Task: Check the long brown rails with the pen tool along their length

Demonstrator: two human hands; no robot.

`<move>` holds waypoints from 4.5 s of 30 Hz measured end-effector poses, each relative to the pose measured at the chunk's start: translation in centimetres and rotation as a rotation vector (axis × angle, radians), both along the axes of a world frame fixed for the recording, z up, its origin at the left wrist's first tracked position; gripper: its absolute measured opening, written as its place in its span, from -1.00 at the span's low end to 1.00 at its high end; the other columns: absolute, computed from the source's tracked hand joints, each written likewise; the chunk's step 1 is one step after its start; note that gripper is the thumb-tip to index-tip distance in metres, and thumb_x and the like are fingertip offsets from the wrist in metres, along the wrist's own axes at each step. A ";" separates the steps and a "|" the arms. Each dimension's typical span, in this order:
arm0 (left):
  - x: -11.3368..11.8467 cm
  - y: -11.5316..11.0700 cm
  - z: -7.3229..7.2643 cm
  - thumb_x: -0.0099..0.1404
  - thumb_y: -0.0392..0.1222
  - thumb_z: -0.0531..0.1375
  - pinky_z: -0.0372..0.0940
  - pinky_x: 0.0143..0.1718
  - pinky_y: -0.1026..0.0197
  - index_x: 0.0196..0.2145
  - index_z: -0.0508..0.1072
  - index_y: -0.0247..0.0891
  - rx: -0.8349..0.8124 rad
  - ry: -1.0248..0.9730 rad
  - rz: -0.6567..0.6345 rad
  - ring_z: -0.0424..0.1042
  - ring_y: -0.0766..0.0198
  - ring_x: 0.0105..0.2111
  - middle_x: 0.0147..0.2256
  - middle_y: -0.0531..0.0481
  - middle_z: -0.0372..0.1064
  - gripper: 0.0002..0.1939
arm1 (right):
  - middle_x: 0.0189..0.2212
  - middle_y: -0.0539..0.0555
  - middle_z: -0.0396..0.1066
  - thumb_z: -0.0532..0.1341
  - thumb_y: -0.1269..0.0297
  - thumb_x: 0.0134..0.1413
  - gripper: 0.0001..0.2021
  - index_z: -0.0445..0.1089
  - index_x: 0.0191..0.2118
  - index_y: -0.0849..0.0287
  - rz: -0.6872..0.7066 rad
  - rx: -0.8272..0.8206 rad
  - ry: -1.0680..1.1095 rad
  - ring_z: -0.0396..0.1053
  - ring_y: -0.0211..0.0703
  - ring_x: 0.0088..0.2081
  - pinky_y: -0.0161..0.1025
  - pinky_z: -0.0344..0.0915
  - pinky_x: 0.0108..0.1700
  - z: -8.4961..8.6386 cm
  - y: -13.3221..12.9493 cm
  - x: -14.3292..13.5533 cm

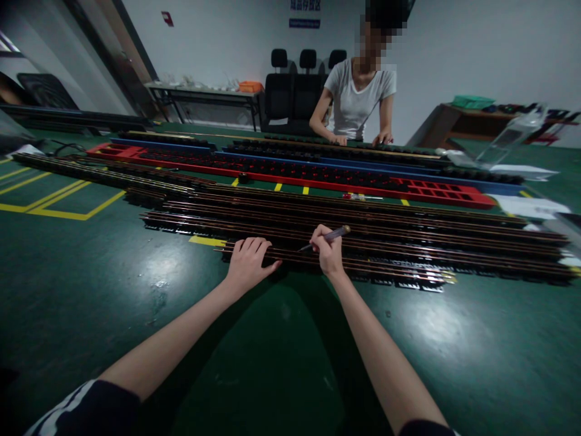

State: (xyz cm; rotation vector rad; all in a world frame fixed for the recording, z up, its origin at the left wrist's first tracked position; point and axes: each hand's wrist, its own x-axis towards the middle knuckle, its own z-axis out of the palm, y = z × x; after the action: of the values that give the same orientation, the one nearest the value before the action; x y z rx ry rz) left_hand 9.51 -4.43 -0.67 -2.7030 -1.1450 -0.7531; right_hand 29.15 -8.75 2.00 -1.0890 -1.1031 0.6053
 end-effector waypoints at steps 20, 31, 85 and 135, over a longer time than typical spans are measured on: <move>0.1 -0.1 0.1 0.16 -0.13 0.15 0.09 0.01 -0.05 -0.14 0.41 -0.28 0.023 -0.046 0.046 0.33 0.02 -0.08 -0.12 -0.15 0.42 -0.68 | -0.68 -0.05 0.27 0.13 0.34 -0.07 -0.87 0.29 -0.58 0.15 0.062 -0.111 -0.234 0.24 -0.24 -0.57 -0.27 0.15 -0.45 0.3 0.0 0.1; 0.1 -0.1 0.0 0.15 -0.22 0.14 0.07 0.04 -0.06 -0.14 0.41 -0.26 0.002 -0.045 0.039 0.33 0.03 -0.08 -0.13 -0.13 0.43 -0.71 | -0.67 -0.04 0.31 0.16 0.29 -0.05 -0.86 0.31 -0.56 0.17 0.094 -0.147 -0.185 0.26 -0.25 -0.57 -0.28 0.15 -0.46 0.2 0.0 -0.4; 0.0 -0.3 0.0 0.23 -0.37 0.01 0.07 0.06 -0.05 -0.14 0.43 -0.29 0.016 -0.002 0.029 0.34 0.07 -0.06 -0.11 -0.14 0.43 -0.71 | -0.75 -0.04 0.20 0.09 0.31 -0.24 -0.87 0.24 -0.69 0.13 0.022 -0.148 -0.082 0.17 -0.27 -0.65 -0.28 0.11 -0.57 1.1 -0.1 0.1; 0.1 0.0 -0.1 0.22 -0.37 0.02 0.08 0.05 -0.04 -0.13 0.43 -0.29 0.028 -0.002 0.006 0.34 0.08 -0.07 -0.12 -0.14 0.43 -0.70 | -0.75 -0.05 0.14 0.08 0.38 -0.29 -0.86 0.21 -0.74 0.15 -0.056 -0.009 0.056 0.05 -0.33 -0.69 -0.33 -0.08 -0.64 0.0 0.1 0.7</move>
State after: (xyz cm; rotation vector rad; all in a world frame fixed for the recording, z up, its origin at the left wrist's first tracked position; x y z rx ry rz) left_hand 9.58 -4.44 -0.80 -2.6757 -1.1342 -0.7653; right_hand 29.84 -8.61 1.95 -1.1003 -1.0194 0.5937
